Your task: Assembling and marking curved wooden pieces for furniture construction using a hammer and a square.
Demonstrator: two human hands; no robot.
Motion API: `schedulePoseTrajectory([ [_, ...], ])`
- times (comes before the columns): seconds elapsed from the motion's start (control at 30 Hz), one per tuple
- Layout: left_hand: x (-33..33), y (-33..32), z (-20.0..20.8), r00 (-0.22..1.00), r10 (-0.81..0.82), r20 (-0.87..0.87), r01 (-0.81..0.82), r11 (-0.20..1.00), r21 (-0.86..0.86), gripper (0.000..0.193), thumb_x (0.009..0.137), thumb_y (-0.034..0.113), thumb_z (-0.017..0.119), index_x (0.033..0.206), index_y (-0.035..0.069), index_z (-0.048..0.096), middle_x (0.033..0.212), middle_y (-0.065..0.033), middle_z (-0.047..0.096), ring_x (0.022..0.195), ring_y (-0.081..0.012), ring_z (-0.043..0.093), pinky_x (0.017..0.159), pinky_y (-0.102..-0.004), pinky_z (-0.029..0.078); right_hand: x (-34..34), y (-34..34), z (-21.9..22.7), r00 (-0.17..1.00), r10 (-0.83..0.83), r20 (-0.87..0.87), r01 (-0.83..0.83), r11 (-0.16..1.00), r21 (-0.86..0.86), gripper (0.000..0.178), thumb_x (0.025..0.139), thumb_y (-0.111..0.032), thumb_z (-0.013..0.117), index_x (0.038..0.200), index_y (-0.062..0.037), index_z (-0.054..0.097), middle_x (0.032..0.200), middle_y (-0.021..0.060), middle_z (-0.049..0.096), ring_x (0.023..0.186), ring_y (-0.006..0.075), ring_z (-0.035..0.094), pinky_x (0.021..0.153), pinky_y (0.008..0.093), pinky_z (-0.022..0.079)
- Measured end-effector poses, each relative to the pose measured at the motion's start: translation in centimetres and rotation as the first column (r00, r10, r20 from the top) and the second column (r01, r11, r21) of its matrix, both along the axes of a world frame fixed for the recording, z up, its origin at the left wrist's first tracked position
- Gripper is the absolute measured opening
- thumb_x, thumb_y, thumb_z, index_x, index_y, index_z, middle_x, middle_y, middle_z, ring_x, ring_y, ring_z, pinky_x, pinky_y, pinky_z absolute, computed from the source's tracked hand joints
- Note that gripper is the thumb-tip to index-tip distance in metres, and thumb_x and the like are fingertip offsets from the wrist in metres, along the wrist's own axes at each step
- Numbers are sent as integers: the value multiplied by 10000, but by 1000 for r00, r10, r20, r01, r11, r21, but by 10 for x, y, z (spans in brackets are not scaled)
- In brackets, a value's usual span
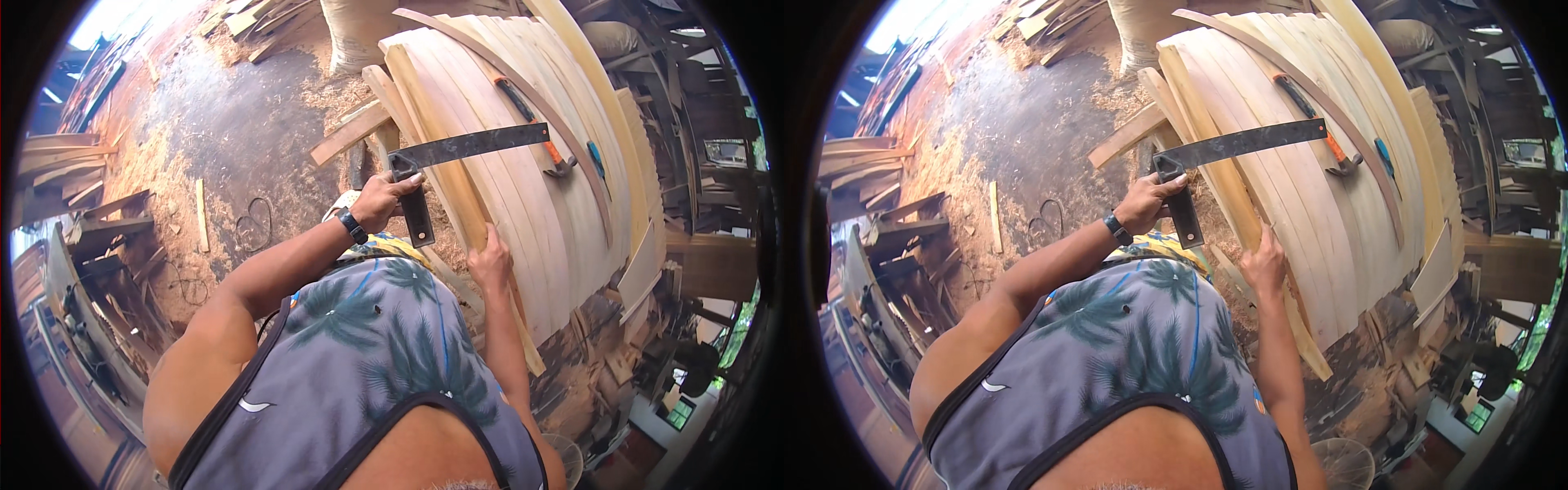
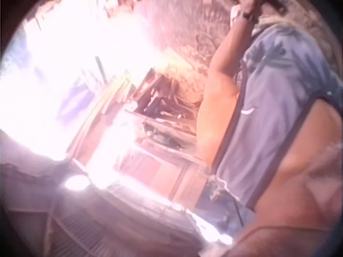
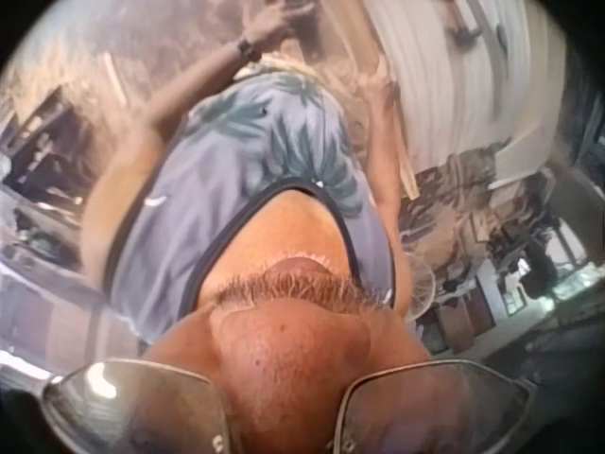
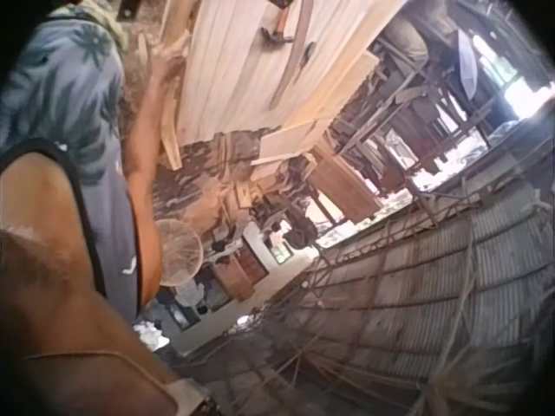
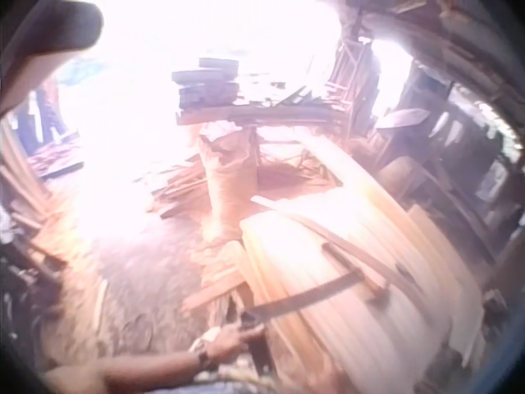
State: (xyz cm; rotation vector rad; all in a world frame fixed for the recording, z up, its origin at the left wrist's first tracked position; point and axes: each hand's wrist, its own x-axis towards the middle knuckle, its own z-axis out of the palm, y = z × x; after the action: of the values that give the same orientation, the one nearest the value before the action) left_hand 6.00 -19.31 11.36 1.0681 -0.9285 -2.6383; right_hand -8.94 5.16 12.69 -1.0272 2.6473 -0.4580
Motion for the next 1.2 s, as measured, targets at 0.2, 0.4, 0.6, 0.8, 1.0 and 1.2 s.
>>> schedulePoseTrajectory([
  [0.2,-12,7,-16,999,30,32,-30,999,-27,264,985,260,727,1167,75,675,1058,-21,717,949,-162,703,816,-398,600,-1,44,-12,1000,-12,-15,11,1000,-23,603,784,-126,683,1374,-75,568,1114,304,689,1017,500,663,888,550,531],
  [0.4,-36,-1,-29,992,103,68,-104,995,3,230,968,220,743,1155,106,671,1004,-3,722,907,-145,708,788,-404,609,-2,49,-3,1000,-4,5,4,999,-51,727,774,-205,808,1424,-19,542,1207,282,679,1103,451,661,947,492,528],
  [0.6,-61,-29,-31,979,187,86,-188,982,-1,206,970,204,739,1141,110,670,1025,5,728,915,-135,717,825,-381,611,-8,44,4,995,-80,50,84,994,-75,676,818,-235,806,1372,66,563,1294,303,639,1190,450,629,1016,463,505],
  [0.8,-77,-53,-49,965,242,101,-245,969,17,179,978,189,728,1132,108,686,1047,11,725,916,-122,716,834,-360,630,-15,21,1,998,-28,50,34,993,-116,612,846,-210,773,1352,74,579,1285,298,647,1188,441,634,1019,458,504],
  [1.0,-86,-58,-57,970,240,48,-239,971,-24,218,968,169,739,1137,43,683,1027,-34,736,831,-152,730,742,-377,636,-22,-32,1,993,29,111,-13,989,-144,559,855,-166,747,1331,82,593,1247,306,662,1176,446,642,1016,458,507],
  [1.2,-88,-64,-57,982,182,52,-180,983,-44,240,936,197,784,1097,43,694,926,-24,718,751,-128,690,605,-332,575,-27,-86,7,982,93,166,-58,977,-205,525,865,-145,732,1316,89,602,1228,308,670,1158,441,656,1010,455,513],
])
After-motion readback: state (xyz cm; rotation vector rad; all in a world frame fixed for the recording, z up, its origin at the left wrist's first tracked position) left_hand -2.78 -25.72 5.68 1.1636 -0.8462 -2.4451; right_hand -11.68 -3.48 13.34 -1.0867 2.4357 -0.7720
